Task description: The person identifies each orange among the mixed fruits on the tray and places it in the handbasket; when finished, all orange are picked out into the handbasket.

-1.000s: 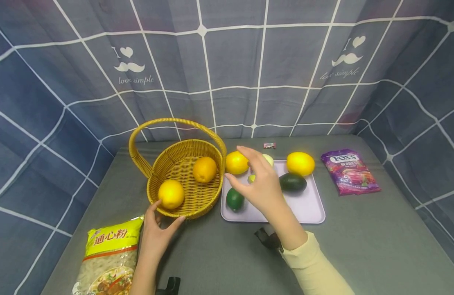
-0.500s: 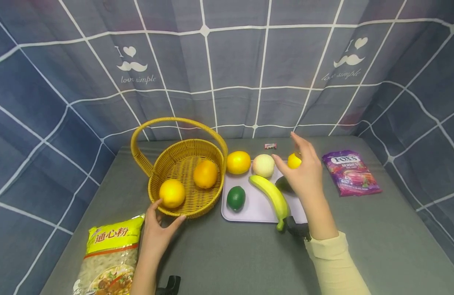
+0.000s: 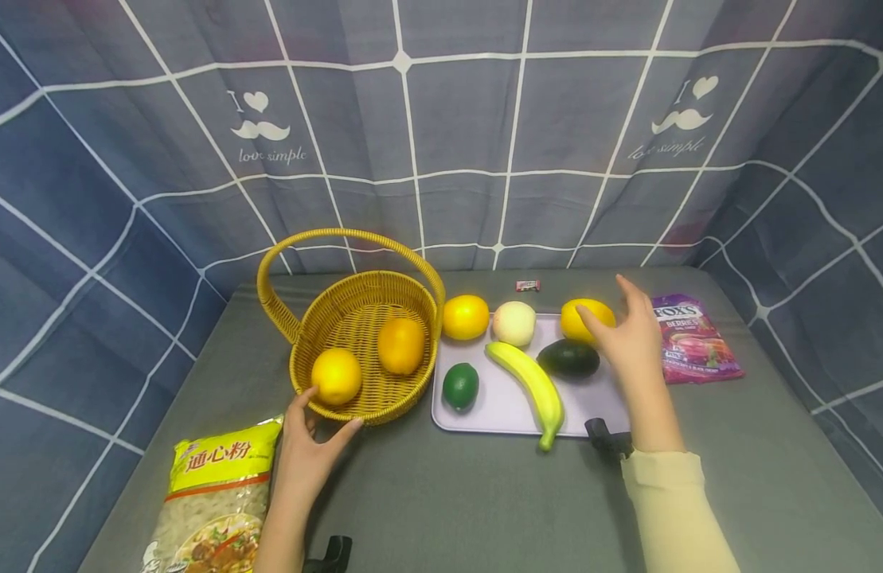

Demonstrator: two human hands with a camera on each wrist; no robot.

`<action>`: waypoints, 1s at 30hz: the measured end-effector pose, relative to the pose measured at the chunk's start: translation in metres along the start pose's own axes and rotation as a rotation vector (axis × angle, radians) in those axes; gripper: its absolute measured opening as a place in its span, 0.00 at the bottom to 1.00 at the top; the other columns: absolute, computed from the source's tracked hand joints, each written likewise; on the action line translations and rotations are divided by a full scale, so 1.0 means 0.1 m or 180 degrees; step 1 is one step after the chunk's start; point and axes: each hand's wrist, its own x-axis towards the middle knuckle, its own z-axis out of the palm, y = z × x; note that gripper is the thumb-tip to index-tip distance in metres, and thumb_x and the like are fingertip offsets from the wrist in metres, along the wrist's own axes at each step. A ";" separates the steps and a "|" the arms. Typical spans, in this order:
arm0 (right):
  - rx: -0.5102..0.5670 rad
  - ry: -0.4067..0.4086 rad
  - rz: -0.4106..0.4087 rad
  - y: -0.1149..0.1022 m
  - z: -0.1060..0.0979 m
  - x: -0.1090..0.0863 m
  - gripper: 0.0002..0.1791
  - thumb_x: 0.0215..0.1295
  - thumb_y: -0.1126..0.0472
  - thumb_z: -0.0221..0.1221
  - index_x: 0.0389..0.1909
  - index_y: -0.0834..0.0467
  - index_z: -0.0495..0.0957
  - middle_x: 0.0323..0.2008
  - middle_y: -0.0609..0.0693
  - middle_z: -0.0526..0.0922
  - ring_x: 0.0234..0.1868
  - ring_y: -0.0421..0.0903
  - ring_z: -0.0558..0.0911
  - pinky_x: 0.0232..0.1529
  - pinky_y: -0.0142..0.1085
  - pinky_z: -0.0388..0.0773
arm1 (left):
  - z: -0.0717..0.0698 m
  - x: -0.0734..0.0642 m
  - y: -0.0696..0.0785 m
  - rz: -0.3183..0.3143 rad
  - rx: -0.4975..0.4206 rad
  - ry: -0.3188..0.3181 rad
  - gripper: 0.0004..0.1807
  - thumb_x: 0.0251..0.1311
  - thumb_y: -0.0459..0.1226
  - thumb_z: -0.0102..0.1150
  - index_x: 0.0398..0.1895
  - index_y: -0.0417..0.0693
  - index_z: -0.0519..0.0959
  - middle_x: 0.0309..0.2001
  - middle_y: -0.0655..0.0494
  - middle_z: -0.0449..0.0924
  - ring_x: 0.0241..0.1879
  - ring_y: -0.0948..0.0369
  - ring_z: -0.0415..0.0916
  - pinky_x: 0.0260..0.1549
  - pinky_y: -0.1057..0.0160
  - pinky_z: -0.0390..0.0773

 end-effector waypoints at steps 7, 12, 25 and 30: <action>-0.0046 -0.0212 0.0195 0.24 0.07 0.09 0.50 0.59 0.37 0.61 0.74 0.57 0.53 0.69 0.65 0.59 0.67 0.67 0.60 0.64 0.63 0.56 | -0.01 -0.01 0.00 -0.0024 -0.0009 -0.0019 0.53 0.50 0.56 0.70 0.74 0.50 0.51 0.73 0.40 0.44 0.64 0.38 0.58 0.61 0.40 0.63; -0.0058 -0.0390 0.0291 0.36 0.14 0.12 0.53 0.58 0.35 0.61 0.75 0.60 0.50 0.70 0.66 0.57 0.68 0.68 0.57 0.65 0.64 0.53 | -0.01 -0.01 0.00 -0.0013 -0.0009 -0.0023 0.53 0.50 0.55 0.70 0.73 0.50 0.51 0.73 0.41 0.44 0.64 0.38 0.59 0.61 0.41 0.63; -0.0052 -0.0624 0.0433 0.52 0.29 0.20 0.56 0.57 0.33 0.60 0.75 0.62 0.47 0.71 0.67 0.55 0.68 0.68 0.57 0.65 0.62 0.53 | -0.01 -0.02 0.00 -0.0001 -0.0026 -0.0017 0.53 0.50 0.55 0.70 0.73 0.49 0.51 0.73 0.41 0.45 0.64 0.38 0.58 0.61 0.41 0.63; -0.0093 -0.0708 0.0532 0.55 0.32 0.24 0.57 0.56 0.33 0.61 0.75 0.62 0.47 0.70 0.67 0.55 0.68 0.68 0.58 0.65 0.63 0.54 | -0.01 -0.01 0.00 -0.0002 -0.0042 -0.0020 0.53 0.50 0.55 0.71 0.73 0.49 0.51 0.73 0.40 0.44 0.65 0.38 0.58 0.62 0.42 0.62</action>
